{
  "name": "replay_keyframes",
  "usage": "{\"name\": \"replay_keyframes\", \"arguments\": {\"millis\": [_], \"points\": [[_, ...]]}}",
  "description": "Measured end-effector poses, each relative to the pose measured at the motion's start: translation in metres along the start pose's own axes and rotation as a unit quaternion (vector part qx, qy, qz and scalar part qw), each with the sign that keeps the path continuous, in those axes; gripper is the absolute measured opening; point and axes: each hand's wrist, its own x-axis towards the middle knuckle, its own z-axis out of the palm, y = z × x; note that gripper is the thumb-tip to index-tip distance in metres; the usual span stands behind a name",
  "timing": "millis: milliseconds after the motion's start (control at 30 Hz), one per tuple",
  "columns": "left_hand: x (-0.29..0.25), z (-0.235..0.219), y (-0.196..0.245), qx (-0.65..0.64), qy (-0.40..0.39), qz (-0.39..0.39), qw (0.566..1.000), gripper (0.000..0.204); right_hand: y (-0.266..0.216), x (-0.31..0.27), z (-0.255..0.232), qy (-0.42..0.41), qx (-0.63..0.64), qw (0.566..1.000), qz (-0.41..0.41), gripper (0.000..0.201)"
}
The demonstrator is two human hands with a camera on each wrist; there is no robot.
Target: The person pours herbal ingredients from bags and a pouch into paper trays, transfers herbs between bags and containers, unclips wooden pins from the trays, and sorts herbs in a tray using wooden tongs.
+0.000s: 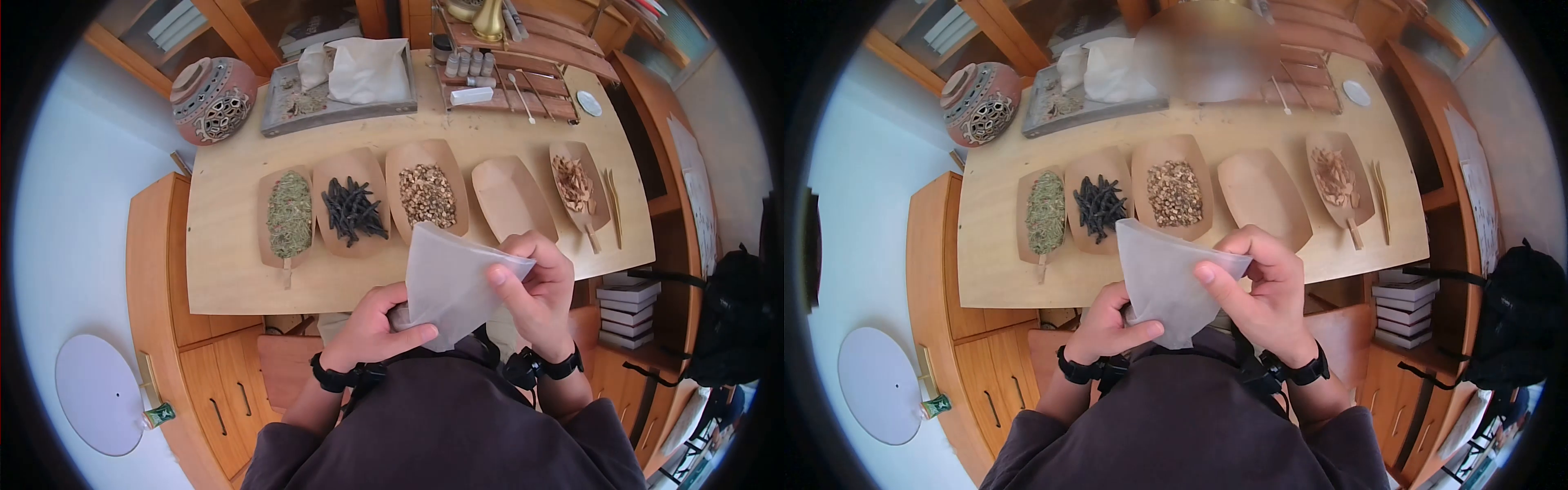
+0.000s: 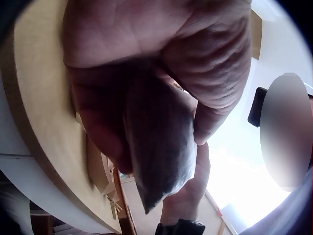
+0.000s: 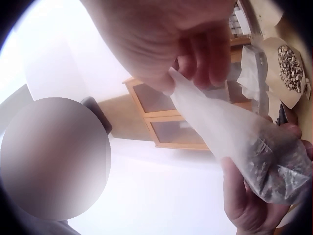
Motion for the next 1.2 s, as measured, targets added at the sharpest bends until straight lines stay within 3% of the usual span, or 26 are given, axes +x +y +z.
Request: {"name": "replay_keyframes", "arguments": {"millis": [267,433,533,600,633,700,767,933,967,1033,1200], "points": [[0.001,0.009,-0.004,-0.068,0.02,-0.001,0.997,0.029,0.002,0.001,0.002,-0.004,0.02,1.0,0.013,0.013],[-0.008,0.001,-0.008,-0.118,0.03,-0.005,0.993,0.024,0.018,0.0,-0.005,0.014,-0.019,0.994,0.108,0.01],[-0.007,0.0,0.0,-0.128,0.015,-0.005,0.992,0.036,0.011,0.0,0.001,0.026,-0.004,0.989,0.147,0.008],[-0.006,0.001,0.004,-0.13,0.034,0.001,0.991,0.072,0.019,-0.003,-0.007,-0.003,-0.033,0.991,0.126,0.016],[-0.005,0.002,0.005,-0.13,0.032,-0.001,0.991,0.072,0.024,-0.005,-0.01,-0.033,-0.062,0.992,0.104,0.025],[-0.002,0.006,0.008,-0.209,0.053,0.006,0.976,0.104,0.033,-0.008,-0.01,-0.048,-0.072,0.991,0.102,0.029],[0.006,0.013,0.023,-0.229,0.071,0.02,0.971,0.108,0.032,-0.011,-0.009,-0.064,-0.082,0.989,0.1,0.034],[0.01,0.008,0.023,-0.188,0.066,0.041,0.979,0.109,0.02,-0.017,0.002,-0.113,-0.032,0.963,0.243,0.038],[0.011,0.007,0.024,-0.156,0.064,0.046,0.985,0.106,0.025,-0.02,0.003,-0.112,-0.031,0.963,0.243,0.038],[0.013,0.006,0.024,-0.124,0.059,0.051,0.989,0.103,0.036,-0.027,0.003,-0.162,0.003,0.975,0.151,0.046],[0.017,0.005,0.014,-0.049,0.076,0.088,0.992,0.093,0.03,-0.029,-0.001,-0.171,0.028,0.963,0.207,0.049]]}}
